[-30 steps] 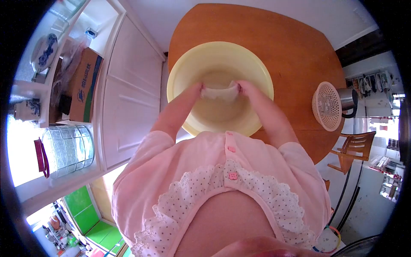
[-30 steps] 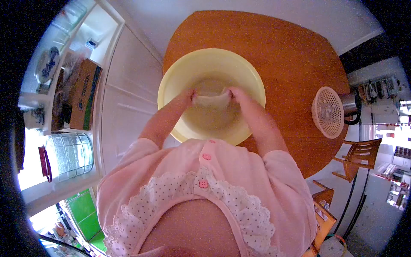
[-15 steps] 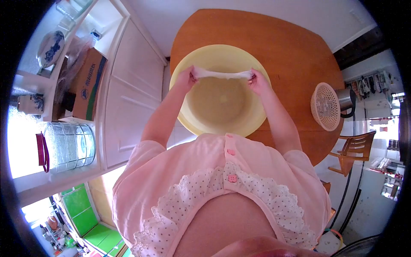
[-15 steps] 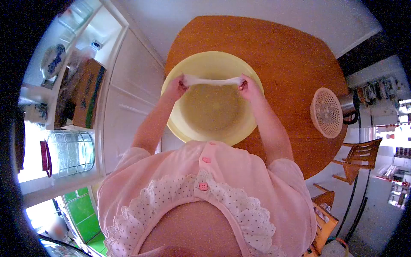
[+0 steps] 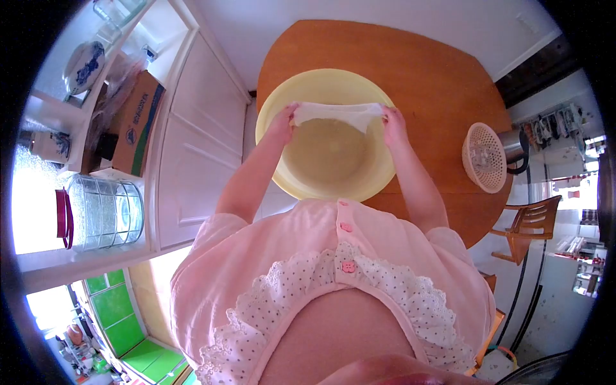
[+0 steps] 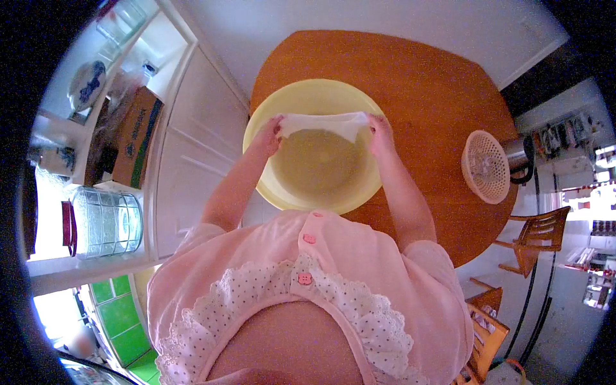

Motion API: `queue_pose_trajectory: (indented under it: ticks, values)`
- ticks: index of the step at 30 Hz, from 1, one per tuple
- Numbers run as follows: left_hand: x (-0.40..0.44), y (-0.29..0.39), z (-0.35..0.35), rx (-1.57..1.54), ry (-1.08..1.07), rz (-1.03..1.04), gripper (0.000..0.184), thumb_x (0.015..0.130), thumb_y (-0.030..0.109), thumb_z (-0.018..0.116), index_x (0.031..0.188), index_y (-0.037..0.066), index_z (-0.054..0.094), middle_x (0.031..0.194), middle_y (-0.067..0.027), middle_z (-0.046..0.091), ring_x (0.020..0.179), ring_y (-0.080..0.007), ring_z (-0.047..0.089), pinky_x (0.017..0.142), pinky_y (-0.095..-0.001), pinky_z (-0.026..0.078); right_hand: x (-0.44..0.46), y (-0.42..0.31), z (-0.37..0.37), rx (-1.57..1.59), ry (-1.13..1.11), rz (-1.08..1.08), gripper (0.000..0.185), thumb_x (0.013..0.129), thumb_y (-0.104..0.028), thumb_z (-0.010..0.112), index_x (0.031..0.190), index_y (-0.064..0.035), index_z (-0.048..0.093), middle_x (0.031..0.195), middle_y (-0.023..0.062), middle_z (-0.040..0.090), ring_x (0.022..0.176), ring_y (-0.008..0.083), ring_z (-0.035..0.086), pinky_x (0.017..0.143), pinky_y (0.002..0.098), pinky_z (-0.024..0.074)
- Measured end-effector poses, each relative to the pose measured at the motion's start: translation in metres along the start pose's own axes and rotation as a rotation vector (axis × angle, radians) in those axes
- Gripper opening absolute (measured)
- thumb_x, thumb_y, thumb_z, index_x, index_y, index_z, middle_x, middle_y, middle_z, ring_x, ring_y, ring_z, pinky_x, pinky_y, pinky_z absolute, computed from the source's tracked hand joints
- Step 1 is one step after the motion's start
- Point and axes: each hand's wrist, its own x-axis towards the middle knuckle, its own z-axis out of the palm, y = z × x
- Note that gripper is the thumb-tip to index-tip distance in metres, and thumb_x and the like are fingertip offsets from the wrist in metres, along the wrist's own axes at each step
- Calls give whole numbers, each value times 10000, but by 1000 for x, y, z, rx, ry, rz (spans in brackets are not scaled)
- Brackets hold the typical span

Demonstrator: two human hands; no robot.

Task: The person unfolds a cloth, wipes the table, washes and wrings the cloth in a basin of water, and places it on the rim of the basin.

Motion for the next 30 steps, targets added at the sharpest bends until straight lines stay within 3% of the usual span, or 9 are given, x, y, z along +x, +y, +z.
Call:
queue_pose_trajectory:
  ticks: [1,4,7,13,19,23,26,29,30]
  values:
    - [-10,6,5,-47,-1,36,269,769,277,530,984,115,519,990,6,530,1005,-121,425,905,-371,251,0,-1,-1,-33,6,4,101,742,-115,579,728,-94,481,741,11,525,748,121,481,691,239,364]
    - [-1,5,1,1,28,289,295,787,257,489,1016,75,524,1004,-75,539,982,-196,472,889,-277,308,-6,-7,7,-69,60,-101,177,723,-169,620,777,-56,495,766,25,532,732,122,488,644,245,391]
    - [-4,14,-8,-178,-319,456,157,799,140,495,918,54,552,885,-46,568,868,-147,506,800,-294,363,-17,-28,19,17,-46,-134,158,747,-137,602,821,-55,488,814,38,544,747,132,501,652,255,398]
    - [2,16,-18,-229,-379,351,120,798,70,468,867,23,554,803,-32,565,782,-116,533,654,-232,426,-21,-41,21,53,-63,-76,126,763,-104,572,845,-69,484,803,30,544,725,125,509,613,261,412]
    - [-5,4,9,-196,-193,94,154,809,113,437,872,36,555,783,-30,558,684,-128,530,540,-247,420,-5,-7,5,-53,17,232,94,770,-115,546,808,-63,477,726,34,522,604,123,490,507,256,411]
    - [7,-41,36,157,-410,168,217,785,141,425,921,14,535,849,-108,545,800,-207,537,722,-294,437,-33,19,55,12,-5,257,129,772,-128,540,860,-35,527,787,64,550,671,153,536,559,267,454]
    - [-23,-54,72,619,-343,471,263,769,184,427,953,24,528,905,-138,527,879,-244,511,779,-300,399,-51,20,82,-24,-74,241,171,768,-134,547,904,-31,534,813,62,559,696,160,546,594,270,465]
    - [-22,-79,83,749,-43,696,288,765,213,429,982,50,527,999,-148,492,933,-266,477,796,-322,372,-51,23,83,-35,-119,220,185,767,-138,556,911,-24,535,839,63,566,715,160,551,612,269,469]
    - [-35,-73,85,964,-26,725,292,778,208,420,1002,50,520,1022,-141,478,938,-264,470,813,-342,362,-47,27,77,-16,-148,239,183,768,-137,557,909,-22,535,848,68,568,723,160,552,617,268,469]
